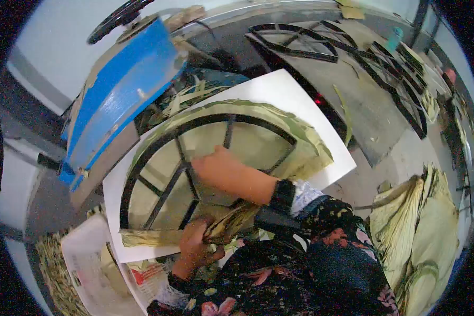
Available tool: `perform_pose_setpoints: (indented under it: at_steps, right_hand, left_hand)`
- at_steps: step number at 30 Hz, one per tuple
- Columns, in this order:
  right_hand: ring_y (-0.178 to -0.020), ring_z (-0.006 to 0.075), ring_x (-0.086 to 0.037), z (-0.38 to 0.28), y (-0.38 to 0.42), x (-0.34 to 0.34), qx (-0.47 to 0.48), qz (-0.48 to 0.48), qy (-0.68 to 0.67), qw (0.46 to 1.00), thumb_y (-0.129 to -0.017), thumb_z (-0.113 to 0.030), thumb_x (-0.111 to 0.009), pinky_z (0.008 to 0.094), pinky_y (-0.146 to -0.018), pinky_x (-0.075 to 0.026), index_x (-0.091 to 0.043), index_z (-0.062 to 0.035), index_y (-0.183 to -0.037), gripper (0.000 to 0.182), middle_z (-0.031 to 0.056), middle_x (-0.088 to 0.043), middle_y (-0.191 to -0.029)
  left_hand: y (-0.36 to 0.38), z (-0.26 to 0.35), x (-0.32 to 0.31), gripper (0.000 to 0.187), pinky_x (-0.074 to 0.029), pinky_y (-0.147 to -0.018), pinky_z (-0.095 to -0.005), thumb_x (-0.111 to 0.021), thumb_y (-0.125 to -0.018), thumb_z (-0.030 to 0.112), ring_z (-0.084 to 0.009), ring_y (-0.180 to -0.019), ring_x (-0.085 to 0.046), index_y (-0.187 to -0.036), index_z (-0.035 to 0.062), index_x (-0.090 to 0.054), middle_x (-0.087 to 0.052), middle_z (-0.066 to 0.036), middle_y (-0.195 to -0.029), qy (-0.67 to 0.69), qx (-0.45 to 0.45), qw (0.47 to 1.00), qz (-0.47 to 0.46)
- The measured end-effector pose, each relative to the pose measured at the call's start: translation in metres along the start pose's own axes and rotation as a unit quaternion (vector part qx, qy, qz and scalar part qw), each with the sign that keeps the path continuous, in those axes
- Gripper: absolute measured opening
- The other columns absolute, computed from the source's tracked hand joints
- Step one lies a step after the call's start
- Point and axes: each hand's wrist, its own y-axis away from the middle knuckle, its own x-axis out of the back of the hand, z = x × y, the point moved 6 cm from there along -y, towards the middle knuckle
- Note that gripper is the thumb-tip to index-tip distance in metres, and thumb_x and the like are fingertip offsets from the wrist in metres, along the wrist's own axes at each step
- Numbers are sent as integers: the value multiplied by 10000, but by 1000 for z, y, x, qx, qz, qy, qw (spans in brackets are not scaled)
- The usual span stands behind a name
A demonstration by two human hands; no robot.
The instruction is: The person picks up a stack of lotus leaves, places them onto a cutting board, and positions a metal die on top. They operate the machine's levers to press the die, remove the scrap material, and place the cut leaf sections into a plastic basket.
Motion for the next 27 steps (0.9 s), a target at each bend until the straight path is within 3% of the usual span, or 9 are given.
perform_pose_setpoints:
  at_steps: [5, 7, 8, 10, 12, 17, 21, 25, 27]
  right_hand:
    - [-741, 278, -633, 6, 1, -16, -8, -43, 3, 999, -800, -149, -539, 440, -702, -435, -492, -58, -1081, 300, 74, -633, -793]
    - [-768, 266, -614, 10, 2, -12, -4, -37, -29, 999, -857, -291, -531, 411, -718, -438, -532, -78, -1066, 298, 96, -622, -813]
    - [-820, 285, -598, 12, 2, -6, -3, -17, -42, 999, -844, -292, -552, 421, -744, -439, -528, -61, -1090, 338, 122, -608, -867]
    - [-873, 305, -582, -5, 3, 16, 13, -4, -59, 998, -831, -293, -573, 432, -769, -439, -525, -44, -1113, 380, 147, -594, -922]
    - [-890, 358, -549, -28, 18, 61, 21, 124, -191, 973, -777, -301, -640, 433, -804, -432, -541, -35, -1065, 405, 143, -572, -934]
    - [-869, 315, -546, -116, 57, 73, 111, -40, -110, 987, -735, -314, -678, 434, -759, -459, -569, -51, -1026, 407, 114, -561, -885]
    - [-826, 267, -568, -117, 58, 56, 98, -104, -40, 989, -737, -313, -668, 392, -682, -492, -588, -76, -930, 315, 100, -558, -857]
    - [-796, 261, -578, -116, 57, 49, 170, -128, 32, 977, -739, -309, -662, 370, -655, -498, -584, -76, -887, 287, 91, -556, -844]
    - [-789, 257, -582, -111, 52, 52, 56, -168, 4, 984, -749, -295, -652, 371, -665, -494, -586, -79, -888, 265, 87, -559, -847]
  left_hand:
    - [8, -11, -9, 709, -435, -876, -418, -783, -538, 250, -350, -979, -552, -1119, -18, -476, -557, -195, -1092, -1, -4, 1000, 6]
    - [8, -4, -3, 705, -430, -873, -433, -751, -578, 231, -345, -1037, -535, -1182, 12, -461, -548, -178, -1135, 26, -51, 998, 41]
    - [11, -8, -1, 705, -430, -873, -433, -751, -578, 231, -345, -1037, -535, -1182, 12, -461, -548, -178, -1135, 21, -29, 998, 52]
    - [26, -2, 7, 602, -434, -886, -425, -728, -628, 193, -334, -1097, -518, -1150, 17, -484, -534, -179, -1179, 35, -119, 986, 113]
    - [51, -7, 10, 557, -437, -886, -420, -720, -644, 179, -327, -1108, -518, -1128, 19, -495, -538, -181, -1181, 16, -89, 988, 129]
    - [113, -11, 5, 360, -475, -744, -381, -678, -659, 63, -287, -879, -611, -995, 26, -555, -623, -110, -959, 9, 3, 958, 286]
    - [118, -26, -35, 195, -482, -671, -368, -595, -761, 72, -318, -787, -611, -953, 36, -591, -618, -151, -879, 169, 126, 964, 160]
    - [116, -28, -49, 185, -482, -686, -370, -566, -809, 107, -337, -810, -607, -979, 36, -591, -616, -163, -903, 295, 177, 923, 175]
    - [114, -26, -47, 193, -482, -703, -379, -565, -824, 128, -349, -819, -608, -990, 34, -593, -625, -156, -896, 305, 165, 918, 190]
